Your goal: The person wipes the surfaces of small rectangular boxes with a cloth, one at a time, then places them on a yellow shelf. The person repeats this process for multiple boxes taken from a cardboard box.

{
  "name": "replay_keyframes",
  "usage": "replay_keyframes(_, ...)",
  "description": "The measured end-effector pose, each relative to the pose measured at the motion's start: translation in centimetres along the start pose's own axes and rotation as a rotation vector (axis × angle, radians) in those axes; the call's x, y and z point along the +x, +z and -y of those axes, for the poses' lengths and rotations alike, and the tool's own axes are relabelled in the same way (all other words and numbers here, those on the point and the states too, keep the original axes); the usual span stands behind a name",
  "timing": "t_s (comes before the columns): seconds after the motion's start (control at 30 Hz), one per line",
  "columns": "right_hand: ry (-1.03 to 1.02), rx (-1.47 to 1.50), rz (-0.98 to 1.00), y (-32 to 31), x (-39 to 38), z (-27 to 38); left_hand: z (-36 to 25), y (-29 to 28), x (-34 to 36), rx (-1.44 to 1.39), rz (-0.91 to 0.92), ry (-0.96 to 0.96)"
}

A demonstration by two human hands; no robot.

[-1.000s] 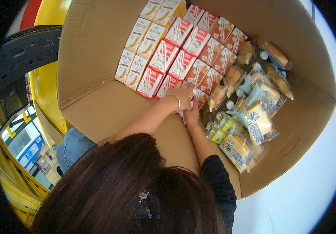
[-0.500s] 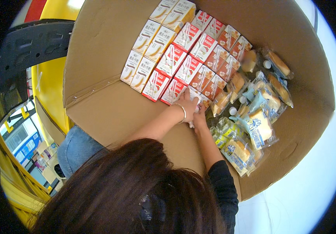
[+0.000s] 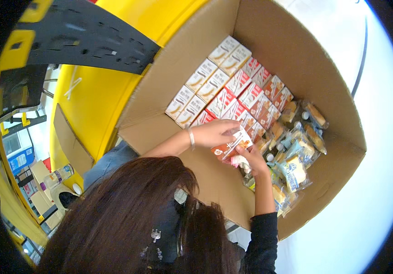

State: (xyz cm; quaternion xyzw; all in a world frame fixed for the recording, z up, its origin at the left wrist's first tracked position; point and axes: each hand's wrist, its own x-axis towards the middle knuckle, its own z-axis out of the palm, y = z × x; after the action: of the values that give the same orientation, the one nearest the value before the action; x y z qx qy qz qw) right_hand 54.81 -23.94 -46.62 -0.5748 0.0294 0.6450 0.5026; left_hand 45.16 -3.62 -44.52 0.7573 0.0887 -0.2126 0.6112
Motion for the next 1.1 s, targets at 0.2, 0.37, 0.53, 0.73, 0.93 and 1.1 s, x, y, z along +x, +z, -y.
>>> replay_keyframes(0.2,-0.247,0.109,0.030,9.3,-3.9,4.3,-6.8,-0.4,-11.8,-0.112,-0.411,0.226)
replay_keyframes(0.37,-0.227,-0.125,0.319,16.8,-7.0,5.9,-8.7,1.6,-21.2,-0.114,-0.645,0.095)
replay_keyframes(0.53,-0.323,-0.409,0.419,23.0,-15.1,10.4,-14.0,3.5,-29.1,-0.055,-0.826,0.212)
replay_keyframes(0.73,-0.621,-0.720,0.488,29.9,-25.4,13.5,-20.1,7.1,-36.3,0.020,-1.048,0.445)
replay_keyframes(0.93,-0.873,-0.838,0.555,38.0,-32.5,13.0,-22.6,9.6,-44.0,0.165,-1.340,0.555)
replay_keyframes(1.1,-0.911,-0.821,0.743,44.1,-34.4,9.9,-21.3,11.4,-49.3,0.038,-1.588,0.545)
